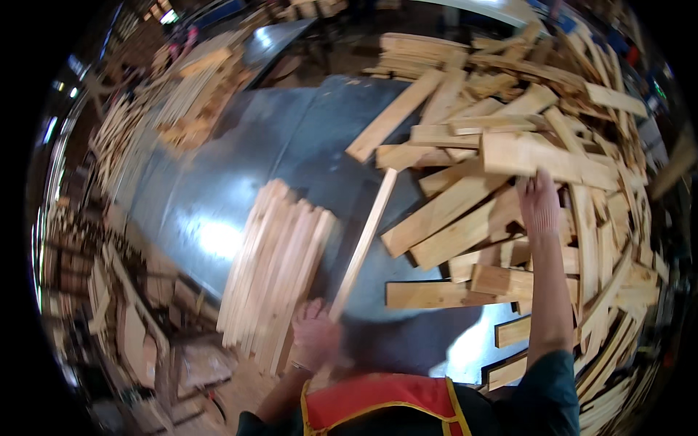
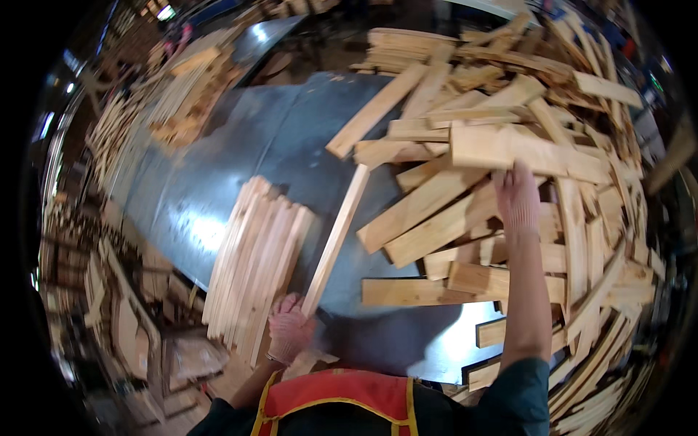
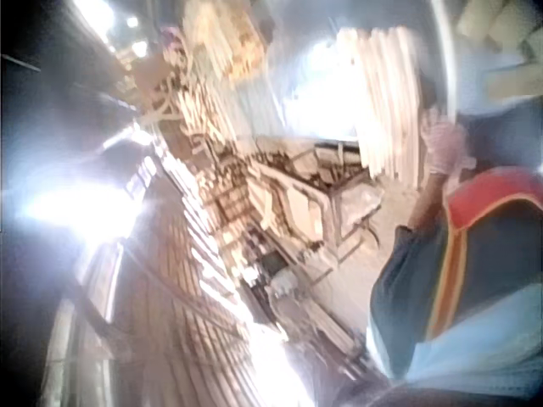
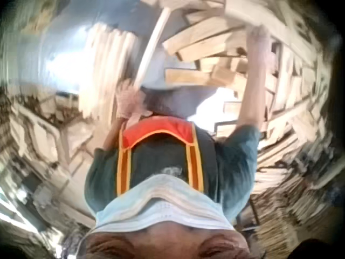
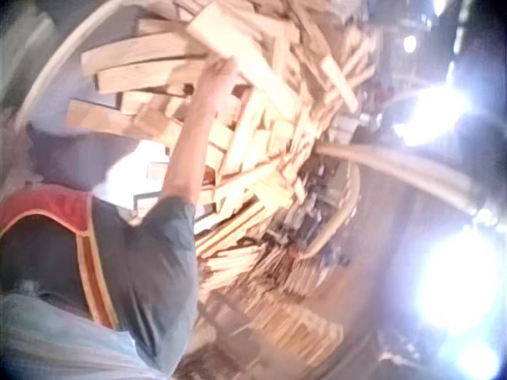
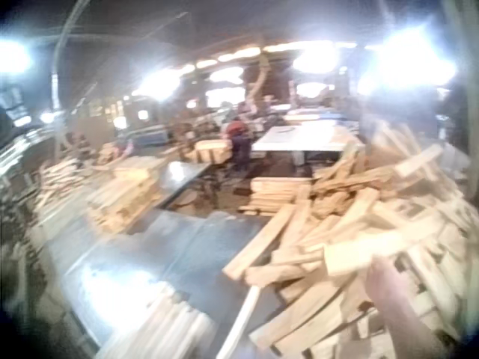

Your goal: The person repeatedly picks up wooden planks from a large pile on a metal table and stacks them into a neat, aligned pile. The person handles the planks one by one, aligning them carefully to form a uniform stack.

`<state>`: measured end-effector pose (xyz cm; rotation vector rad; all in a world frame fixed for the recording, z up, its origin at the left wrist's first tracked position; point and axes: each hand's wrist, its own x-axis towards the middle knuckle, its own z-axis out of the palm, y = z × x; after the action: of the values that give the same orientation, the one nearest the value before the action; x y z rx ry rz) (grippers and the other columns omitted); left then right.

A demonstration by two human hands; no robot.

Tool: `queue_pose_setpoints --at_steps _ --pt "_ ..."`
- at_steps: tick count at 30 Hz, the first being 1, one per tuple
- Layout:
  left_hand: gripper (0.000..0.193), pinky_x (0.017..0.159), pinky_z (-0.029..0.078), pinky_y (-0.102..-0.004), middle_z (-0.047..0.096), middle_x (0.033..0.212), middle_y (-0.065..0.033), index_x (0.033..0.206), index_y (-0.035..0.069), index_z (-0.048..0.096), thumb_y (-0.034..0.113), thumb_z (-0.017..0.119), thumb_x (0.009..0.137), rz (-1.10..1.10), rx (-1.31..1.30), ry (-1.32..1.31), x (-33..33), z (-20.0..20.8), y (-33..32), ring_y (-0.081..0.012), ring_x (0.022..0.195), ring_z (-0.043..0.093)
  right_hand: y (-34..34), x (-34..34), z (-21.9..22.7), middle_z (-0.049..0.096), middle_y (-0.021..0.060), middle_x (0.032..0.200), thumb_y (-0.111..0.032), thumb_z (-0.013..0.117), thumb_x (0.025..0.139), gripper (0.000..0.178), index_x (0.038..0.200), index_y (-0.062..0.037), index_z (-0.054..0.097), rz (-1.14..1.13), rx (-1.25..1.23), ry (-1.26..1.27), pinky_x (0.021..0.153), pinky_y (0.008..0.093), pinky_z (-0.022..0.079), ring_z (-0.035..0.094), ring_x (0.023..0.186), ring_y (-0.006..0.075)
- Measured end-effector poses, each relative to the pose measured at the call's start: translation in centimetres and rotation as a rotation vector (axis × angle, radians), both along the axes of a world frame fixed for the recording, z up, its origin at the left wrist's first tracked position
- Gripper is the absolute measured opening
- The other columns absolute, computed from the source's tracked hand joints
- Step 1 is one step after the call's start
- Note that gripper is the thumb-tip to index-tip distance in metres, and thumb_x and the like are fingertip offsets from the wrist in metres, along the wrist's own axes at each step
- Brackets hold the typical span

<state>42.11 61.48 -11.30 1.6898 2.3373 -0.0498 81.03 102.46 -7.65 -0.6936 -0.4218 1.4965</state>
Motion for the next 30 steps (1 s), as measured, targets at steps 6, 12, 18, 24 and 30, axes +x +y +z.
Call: queue_pose_setpoints --at_steps 6,12,18,24,30 --pt "0.072 0.121 0.030 -0.0578 0.049 0.148 -0.0150 0.149 0.011 0.051 0.032 0.070 0.083 0.024 0.195 0.156 -7.8 -2.4 -7.8 -0.0377 0.142 0.041 -21.8 -10.1 -3.9 0.068 0.0020 0.095 -0.003 0.068 0.087 0.039 0.125 -0.0068 0.061 0.521 -0.243 -0.433 0.059 0.0278 0.050 0.062 0.072 0.0138" --pt "0.079 0.118 0.034 -0.0556 0.042 0.156 -0.0237 0.150 0.005 0.048 0.035 0.077 0.083 0.239 0.240 0.159 -11.2 -2.4 -14.0 -0.0441 0.142 0.042 -36.3 -23.4 -6.3 0.070 0.0050 0.101 -0.013 0.072 0.093 0.046 0.136 -0.0053 0.059 1.022 -0.281 -0.659 0.060 0.0275 0.049 0.062 0.075 0.0123" --pt "0.082 0.113 0.043 -0.0420 0.049 0.152 -0.0213 0.150 0.001 0.046 0.050 0.074 0.090 1.126 0.768 -0.548 -15.9 -5.0 -22.7 -0.0331 0.139 0.050 -39.5 -33.4 -11.7 0.069 0.0075 0.102 -0.027 0.075 0.093 0.061 0.144 -0.0039 0.052 1.353 -0.088 -0.754 0.076 0.0308 0.053 0.063 0.088 0.0161" --pt "0.045 0.092 0.054 -0.0393 0.069 0.107 -0.0131 0.108 0.001 0.066 0.046 0.063 0.103 1.504 0.651 -1.337 -11.9 -9.8 -23.2 -0.0209 0.106 0.066 -37.1 -33.4 -7.7 0.068 0.0092 0.117 -0.029 0.079 0.091 0.054 0.133 -0.0030 0.059 1.042 -0.210 -0.799 0.089 0.0352 0.051 0.060 0.104 0.0194" --pt "0.040 0.097 0.054 -0.0450 0.072 0.118 -0.0149 0.116 0.013 0.068 0.049 0.059 0.100 0.002 -0.380 -0.651 -11.1 8.9 -14.8 -0.0354 0.113 0.068 -33.9 -29.6 -11.0 0.055 0.0165 0.150 -0.027 0.080 0.091 0.093 0.162 0.0043 0.028 0.657 -0.261 -0.827 0.111 0.0337 0.043 0.055 0.132 0.0251"
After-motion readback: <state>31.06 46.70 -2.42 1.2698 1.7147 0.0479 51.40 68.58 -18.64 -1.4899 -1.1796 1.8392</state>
